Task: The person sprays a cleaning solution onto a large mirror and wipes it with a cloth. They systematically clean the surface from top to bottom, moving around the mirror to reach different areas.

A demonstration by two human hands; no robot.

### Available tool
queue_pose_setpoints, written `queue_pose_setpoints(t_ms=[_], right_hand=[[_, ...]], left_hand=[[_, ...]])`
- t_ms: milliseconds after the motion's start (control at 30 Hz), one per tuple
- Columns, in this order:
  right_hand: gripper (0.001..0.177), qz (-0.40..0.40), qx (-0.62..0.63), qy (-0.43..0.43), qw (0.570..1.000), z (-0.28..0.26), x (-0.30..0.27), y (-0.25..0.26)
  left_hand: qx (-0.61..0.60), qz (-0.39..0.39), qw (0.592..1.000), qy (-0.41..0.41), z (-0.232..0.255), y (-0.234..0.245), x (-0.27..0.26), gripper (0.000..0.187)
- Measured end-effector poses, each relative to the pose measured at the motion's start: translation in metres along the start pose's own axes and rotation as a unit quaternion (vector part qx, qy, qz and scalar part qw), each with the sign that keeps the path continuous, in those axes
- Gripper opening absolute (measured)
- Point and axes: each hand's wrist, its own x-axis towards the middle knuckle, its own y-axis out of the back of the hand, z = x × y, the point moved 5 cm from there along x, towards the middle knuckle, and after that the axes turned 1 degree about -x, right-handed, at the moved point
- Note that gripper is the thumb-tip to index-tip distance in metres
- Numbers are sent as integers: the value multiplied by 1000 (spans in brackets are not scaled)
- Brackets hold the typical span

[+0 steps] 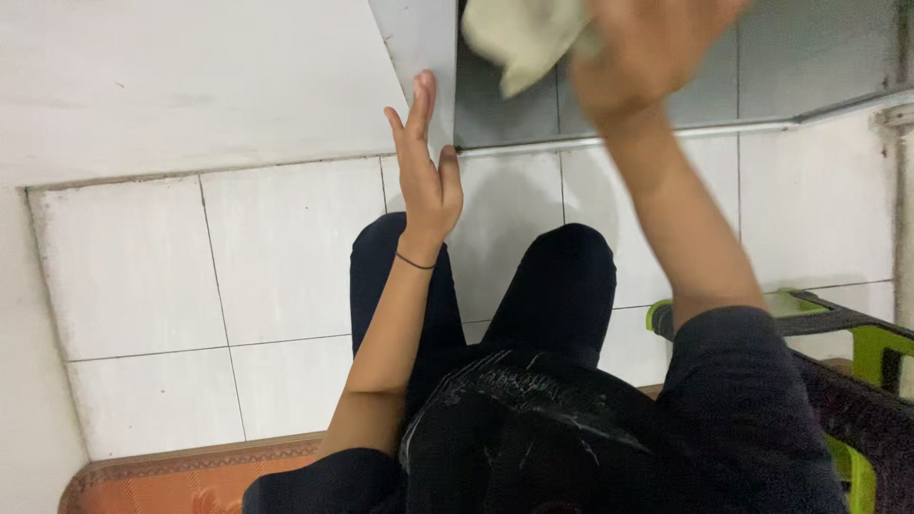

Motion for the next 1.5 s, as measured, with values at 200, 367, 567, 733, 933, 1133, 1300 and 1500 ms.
queue_pose_setpoints(t_ms=[200, 367, 567, 733, 933, 1133, 1300, 1500], right_hand=[[14, -111, 135, 36, 984, -64, -188, -54], [20, -321, 54, 160, 932, -89, -327, -83], [22, -284, 87, 48, 954, -98, -318, -72], [11, -148, 81, 0, 986, -55, -174, -29], [16, -20, -19, -94, 995, -10, -91, -8], [13, -92, 32, -14, 995, -66, -213, -45], [26, -261, 29, 100, 960, -99, -371, -89], [31, -422, -5, 90, 902, -114, -459, -99]], left_hand=[[28, 27, 999, -11, -27, -8, -18, 65], [92, -163, 982, -20, -68, -44, -24, 55], [87, -160, 983, 18, -96, -61, -46, 54], [37, -21, 998, -50, -61, -52, -27, 43], [-40, 29, 994, -101, -30, -43, -25, 38], [-15, 33, 995, -92, -68, -28, -32, 34], [70, -69, 994, -39, -79, -22, -44, 38], [87, -152, 984, 15, -93, -28, -52, 44]])
